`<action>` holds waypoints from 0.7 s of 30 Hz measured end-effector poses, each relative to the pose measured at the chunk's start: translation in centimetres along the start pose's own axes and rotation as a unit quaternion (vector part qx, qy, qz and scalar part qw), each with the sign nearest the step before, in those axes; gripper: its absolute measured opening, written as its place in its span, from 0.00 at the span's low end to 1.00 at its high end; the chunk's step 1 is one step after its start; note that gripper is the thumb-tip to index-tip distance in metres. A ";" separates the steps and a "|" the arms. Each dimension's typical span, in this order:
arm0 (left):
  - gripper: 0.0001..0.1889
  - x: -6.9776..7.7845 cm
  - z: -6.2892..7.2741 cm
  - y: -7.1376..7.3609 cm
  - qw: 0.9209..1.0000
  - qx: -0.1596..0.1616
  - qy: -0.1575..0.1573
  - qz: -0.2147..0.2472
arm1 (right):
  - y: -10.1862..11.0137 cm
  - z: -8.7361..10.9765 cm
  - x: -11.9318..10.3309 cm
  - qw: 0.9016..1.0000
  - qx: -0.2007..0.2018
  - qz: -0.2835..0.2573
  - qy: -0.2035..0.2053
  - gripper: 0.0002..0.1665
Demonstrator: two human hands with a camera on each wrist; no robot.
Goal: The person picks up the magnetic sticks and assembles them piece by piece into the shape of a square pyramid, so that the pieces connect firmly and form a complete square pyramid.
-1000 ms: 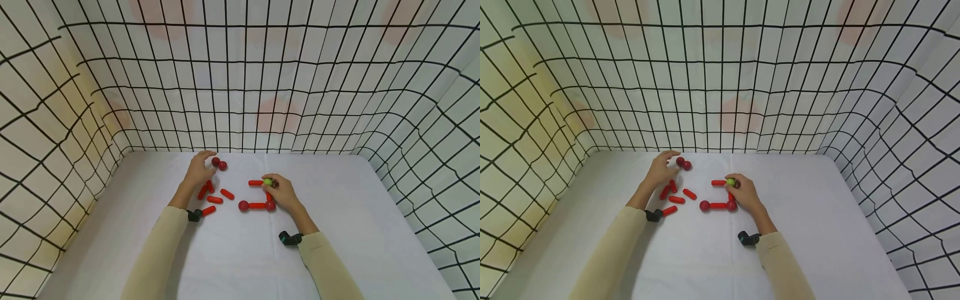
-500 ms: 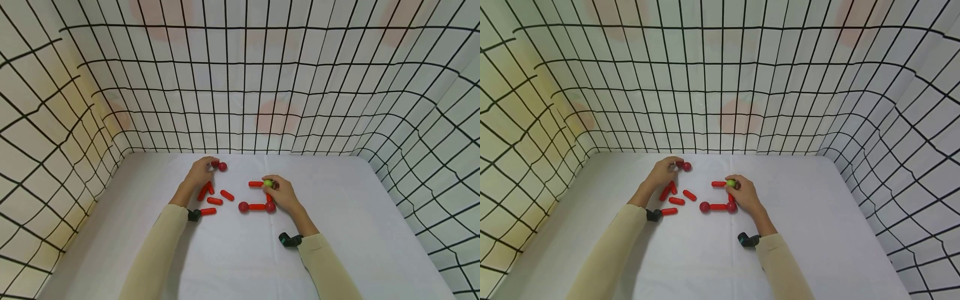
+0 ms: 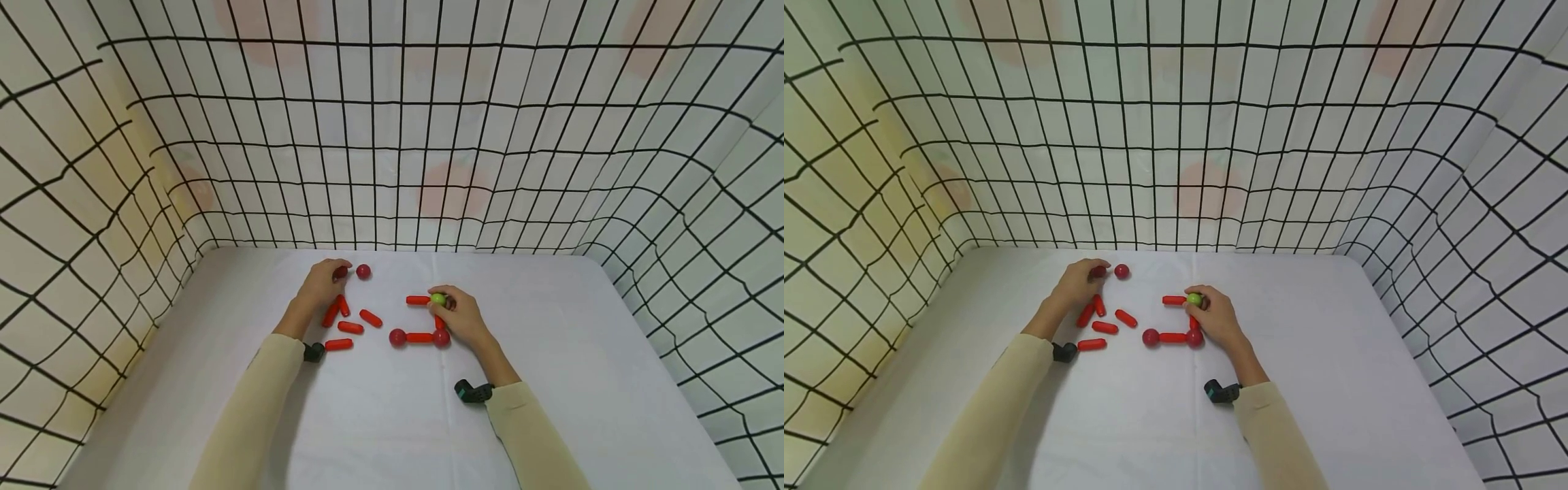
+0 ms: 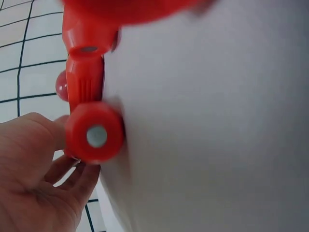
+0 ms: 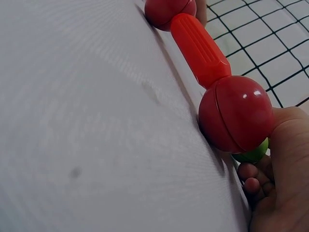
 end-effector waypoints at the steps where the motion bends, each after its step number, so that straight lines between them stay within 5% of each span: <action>1: 0.19 -0.1 0.1 0.0 1.000 0.003 0.008 0.005 | 0.0 0.0 0.0 1.000 -0.001 0.002 0.000 0.19; 12: 0.21 -0.6 2.5 0.9 0.997 0.032 0.029 0.066 | 0.1 0.1 0.0 1.000 -0.001 0.013 -0.002 0.19; 21: 0.22 1.6 4.8 0.5 0.994 0.048 -0.013 0.100 | 0.1 0.0 0.0 1.000 -0.001 0.015 0.002 0.20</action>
Point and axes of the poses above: each hand's wrist, its own z-axis away from the middle knuckle, its own y-axis out of the back of the hand, x = y × z, the point moved 1 cm from there along -z, towards the middle knuckle, and after that the axes turned 1 degree about -z, right-handed, at the moved point
